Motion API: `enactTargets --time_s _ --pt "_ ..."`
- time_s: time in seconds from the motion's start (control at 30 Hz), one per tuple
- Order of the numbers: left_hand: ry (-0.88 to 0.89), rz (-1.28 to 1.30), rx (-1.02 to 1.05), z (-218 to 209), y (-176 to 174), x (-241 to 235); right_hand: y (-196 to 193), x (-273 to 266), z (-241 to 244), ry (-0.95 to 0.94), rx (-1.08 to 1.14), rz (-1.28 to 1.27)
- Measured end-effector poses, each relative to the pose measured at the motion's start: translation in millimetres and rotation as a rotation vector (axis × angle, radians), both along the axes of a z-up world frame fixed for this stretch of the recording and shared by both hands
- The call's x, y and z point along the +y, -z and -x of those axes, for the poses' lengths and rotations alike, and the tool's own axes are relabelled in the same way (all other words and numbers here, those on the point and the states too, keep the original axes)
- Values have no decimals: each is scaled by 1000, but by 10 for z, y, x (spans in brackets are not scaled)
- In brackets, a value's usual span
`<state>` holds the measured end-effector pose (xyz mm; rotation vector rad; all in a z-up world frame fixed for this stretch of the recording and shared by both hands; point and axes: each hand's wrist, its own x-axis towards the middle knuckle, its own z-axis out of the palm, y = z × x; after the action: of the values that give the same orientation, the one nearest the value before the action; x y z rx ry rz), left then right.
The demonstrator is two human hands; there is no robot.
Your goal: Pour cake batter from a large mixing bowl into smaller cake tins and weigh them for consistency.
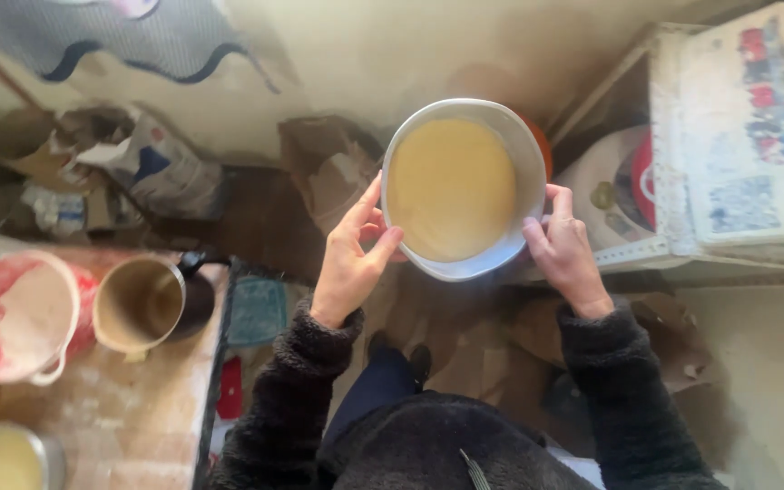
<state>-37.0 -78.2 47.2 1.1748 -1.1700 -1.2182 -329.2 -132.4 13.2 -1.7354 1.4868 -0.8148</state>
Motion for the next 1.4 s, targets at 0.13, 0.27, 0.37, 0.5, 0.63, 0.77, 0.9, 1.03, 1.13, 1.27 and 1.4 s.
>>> enactTargets --time_s 0.13,0.27,0.37,0.5,0.63,0.77,0.9,1.03,1.13,1.27,1.4 --pt "141 -5 34 152 -123 -428 74 -61 181 149 50 19" --pt "285 2 32 352 -177 -932 101 -143 434 302 -42 23" --pt "420 -5 60 589 -242 -1360 111 -293 794 390 -88 26" --pt "609 -119 217 1005 -378 -1780 -260 -400 1249 462 -41 -40" --pt "747 -36 155 1537 -297 -2138 -737 -306 1674 562 -14 -89" --pt "895 -79 311 2103 -285 -2378 -1067 -238 2167 696 -125 -165" --pt "829 183 30 2681 74 -2290 -1196 1 2735 845 0 -131" --pt "928 634 -389 3048 673 -1944 -1010 113 3274 808 -71 55" --pt "1106 728 -691 3319 914 -1804 -1013 207 3427 811 -134 90" --pt "1092 716 -871 3600 983 -1860 -986 204 3548 866 -95 63" --pt "1097 716 -883 3728 1181 -1940 -881 270 3749 860 -129 55"
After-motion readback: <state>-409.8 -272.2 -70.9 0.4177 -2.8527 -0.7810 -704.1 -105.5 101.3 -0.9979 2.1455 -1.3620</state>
